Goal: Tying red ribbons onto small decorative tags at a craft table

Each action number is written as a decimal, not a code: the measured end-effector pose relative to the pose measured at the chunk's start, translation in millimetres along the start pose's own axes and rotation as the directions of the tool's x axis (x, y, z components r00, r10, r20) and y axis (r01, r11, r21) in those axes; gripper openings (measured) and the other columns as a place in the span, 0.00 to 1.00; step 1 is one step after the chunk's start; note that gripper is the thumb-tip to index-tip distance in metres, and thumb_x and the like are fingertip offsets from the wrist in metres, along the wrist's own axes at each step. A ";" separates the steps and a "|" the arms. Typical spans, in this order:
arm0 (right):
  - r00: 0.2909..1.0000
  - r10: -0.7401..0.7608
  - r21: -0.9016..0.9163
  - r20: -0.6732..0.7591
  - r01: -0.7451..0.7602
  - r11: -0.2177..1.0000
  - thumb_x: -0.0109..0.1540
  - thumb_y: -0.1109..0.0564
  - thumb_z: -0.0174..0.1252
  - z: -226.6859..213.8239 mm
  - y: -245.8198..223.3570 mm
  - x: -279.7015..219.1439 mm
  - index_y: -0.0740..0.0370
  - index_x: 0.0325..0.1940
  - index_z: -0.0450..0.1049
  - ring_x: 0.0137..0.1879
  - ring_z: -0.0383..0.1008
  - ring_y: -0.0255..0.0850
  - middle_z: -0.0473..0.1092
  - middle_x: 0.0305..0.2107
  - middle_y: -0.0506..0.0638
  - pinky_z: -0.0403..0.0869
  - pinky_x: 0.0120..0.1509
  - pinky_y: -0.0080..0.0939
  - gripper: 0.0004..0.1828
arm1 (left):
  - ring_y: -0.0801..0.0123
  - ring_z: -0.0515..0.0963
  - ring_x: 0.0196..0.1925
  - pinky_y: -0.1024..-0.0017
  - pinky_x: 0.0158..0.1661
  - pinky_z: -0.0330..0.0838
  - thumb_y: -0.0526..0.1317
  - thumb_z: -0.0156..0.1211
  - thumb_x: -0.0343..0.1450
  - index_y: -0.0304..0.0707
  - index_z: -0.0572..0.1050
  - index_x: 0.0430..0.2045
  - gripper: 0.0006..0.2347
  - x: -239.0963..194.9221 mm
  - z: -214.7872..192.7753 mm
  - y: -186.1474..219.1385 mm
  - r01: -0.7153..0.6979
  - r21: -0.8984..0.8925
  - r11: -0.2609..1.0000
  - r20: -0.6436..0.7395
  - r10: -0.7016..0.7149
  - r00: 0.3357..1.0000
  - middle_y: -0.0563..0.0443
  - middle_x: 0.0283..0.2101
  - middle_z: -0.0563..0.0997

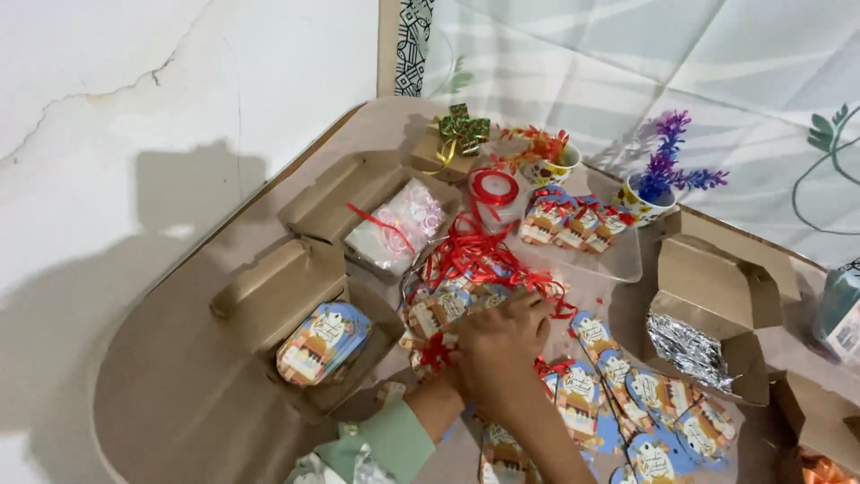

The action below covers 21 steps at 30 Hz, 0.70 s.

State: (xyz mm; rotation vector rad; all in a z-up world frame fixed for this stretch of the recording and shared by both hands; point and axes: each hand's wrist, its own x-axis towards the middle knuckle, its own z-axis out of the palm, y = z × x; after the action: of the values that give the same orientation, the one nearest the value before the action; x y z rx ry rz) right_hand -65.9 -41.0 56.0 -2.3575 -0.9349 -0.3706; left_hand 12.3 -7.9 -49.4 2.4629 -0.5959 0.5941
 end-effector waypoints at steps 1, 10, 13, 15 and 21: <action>1.000 -0.001 -0.004 -0.008 0.001 1.000 0.57 0.65 0.61 8.6 3.3 6.2 0.60 0.38 0.80 0.45 0.72 0.49 0.76 0.35 0.52 0.68 0.51 0.51 0.07 | 0.64 0.74 0.47 0.55 0.41 0.71 0.40 0.55 0.73 0.44 0.80 0.40 0.08 0.8 -36.6 26.2 -0.008 0.002 1.000 -0.003 0.008 1.000 0.53 0.40 0.77; 0.875 0.190 -0.160 0.445 -0.131 0.978 0.53 0.79 0.48 42.0 20.1 24.7 0.63 0.33 0.75 0.28 0.68 0.47 0.70 0.29 0.56 0.64 0.29 0.47 0.17 | 0.54 0.78 0.47 0.61 0.34 0.77 0.31 0.59 0.71 0.35 0.83 0.39 0.07 8.2 16.8 -3.8 0.009 -0.256 0.967 -0.189 -0.060 0.980 0.44 0.41 0.81; 0.928 0.182 -0.035 0.326 -0.181 0.983 0.55 0.73 0.55 -2.0 19.7 27.2 0.60 0.37 0.79 0.35 0.74 0.52 0.74 0.32 0.57 0.70 0.39 0.49 0.14 | 0.55 0.81 0.37 0.50 0.39 0.71 0.42 0.50 0.73 0.44 0.80 0.48 0.14 3.4 -1.0 -7.4 0.107 -0.277 0.955 0.053 -0.096 0.994 0.43 0.51 0.79; 0.972 0.193 0.160 0.132 -0.213 0.964 0.56 0.64 0.64 -40.0 19.7 29.2 0.56 0.43 0.84 0.46 0.83 0.59 0.81 0.36 0.58 0.79 0.55 0.52 0.12 | 0.61 0.79 0.33 0.59 0.34 0.73 0.43 0.53 0.72 0.43 0.77 0.36 0.08 3.4 -11.0 -3.0 0.197 -0.602 0.774 0.026 -0.228 0.973 0.48 0.40 0.77; 0.775 0.598 -0.040 0.202 -0.604 0.796 0.63 0.56 0.64 -95.6 50.4 8.3 0.53 0.43 0.84 0.33 0.78 0.39 0.84 0.33 0.46 0.73 0.40 0.42 0.06 | 0.70 0.79 0.20 0.76 0.16 0.75 0.30 0.54 0.78 0.27 0.78 0.38 0.05 6.1 -49.0 7.9 0.142 -0.938 0.317 0.002 -0.405 0.914 0.42 0.29 0.81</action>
State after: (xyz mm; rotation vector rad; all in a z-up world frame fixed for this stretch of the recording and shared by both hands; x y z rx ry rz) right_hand -29.2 -123.7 115.6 -2.5422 -0.2119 0.1487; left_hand -0.8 12.9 -6.0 1.2832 -0.2443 0.2480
